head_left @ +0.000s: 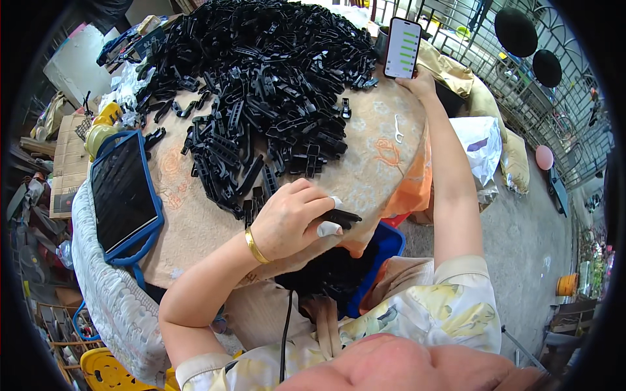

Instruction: Sorting through a large pile of small black plastic components on a table.

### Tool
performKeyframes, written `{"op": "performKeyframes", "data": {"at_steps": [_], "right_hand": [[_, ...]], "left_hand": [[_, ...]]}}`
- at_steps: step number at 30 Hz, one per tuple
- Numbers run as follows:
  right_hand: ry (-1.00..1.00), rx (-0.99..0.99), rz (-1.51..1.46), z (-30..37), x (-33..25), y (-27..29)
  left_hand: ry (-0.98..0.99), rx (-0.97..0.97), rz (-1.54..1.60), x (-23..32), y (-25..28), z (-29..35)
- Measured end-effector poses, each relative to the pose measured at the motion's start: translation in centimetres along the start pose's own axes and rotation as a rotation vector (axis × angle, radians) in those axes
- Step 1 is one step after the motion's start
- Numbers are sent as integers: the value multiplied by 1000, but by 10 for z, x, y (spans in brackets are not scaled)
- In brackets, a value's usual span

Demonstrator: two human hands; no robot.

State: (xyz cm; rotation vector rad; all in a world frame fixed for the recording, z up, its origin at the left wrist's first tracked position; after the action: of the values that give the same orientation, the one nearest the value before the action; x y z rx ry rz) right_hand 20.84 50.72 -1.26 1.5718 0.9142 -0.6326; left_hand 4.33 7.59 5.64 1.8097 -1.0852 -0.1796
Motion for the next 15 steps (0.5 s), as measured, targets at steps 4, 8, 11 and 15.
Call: {"op": "performKeyframes", "data": {"at_steps": [4, 8, 11, 15], "right_hand": [[4, 48, 91, -18, 12, 8], [-48, 43, 10, -18, 18, 14], [-68, 109, -9, -4, 16, 28], [-39, 210, 28, 30, -7, 35]], "left_hand": [[-12, -4, -19, 0, -1, -3], [-6, 97, -21, -3, 12, -5], [79, 304, -181, -14, 41, 2], [366, 412, -406, -40, 68, 26]]}}
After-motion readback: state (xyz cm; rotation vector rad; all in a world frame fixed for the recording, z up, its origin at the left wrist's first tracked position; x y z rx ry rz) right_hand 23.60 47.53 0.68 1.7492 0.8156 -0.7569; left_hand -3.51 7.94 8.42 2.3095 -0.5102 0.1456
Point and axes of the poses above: each hand's wrist, its own z-axis away from the middle knuckle, its own y-axis out of the back of the hand, x = y × z, the point moved 10 cm from there along -z, towards the middle knuckle, and after that the axes turned 13 degrees about -y, right-handed, at the moved point
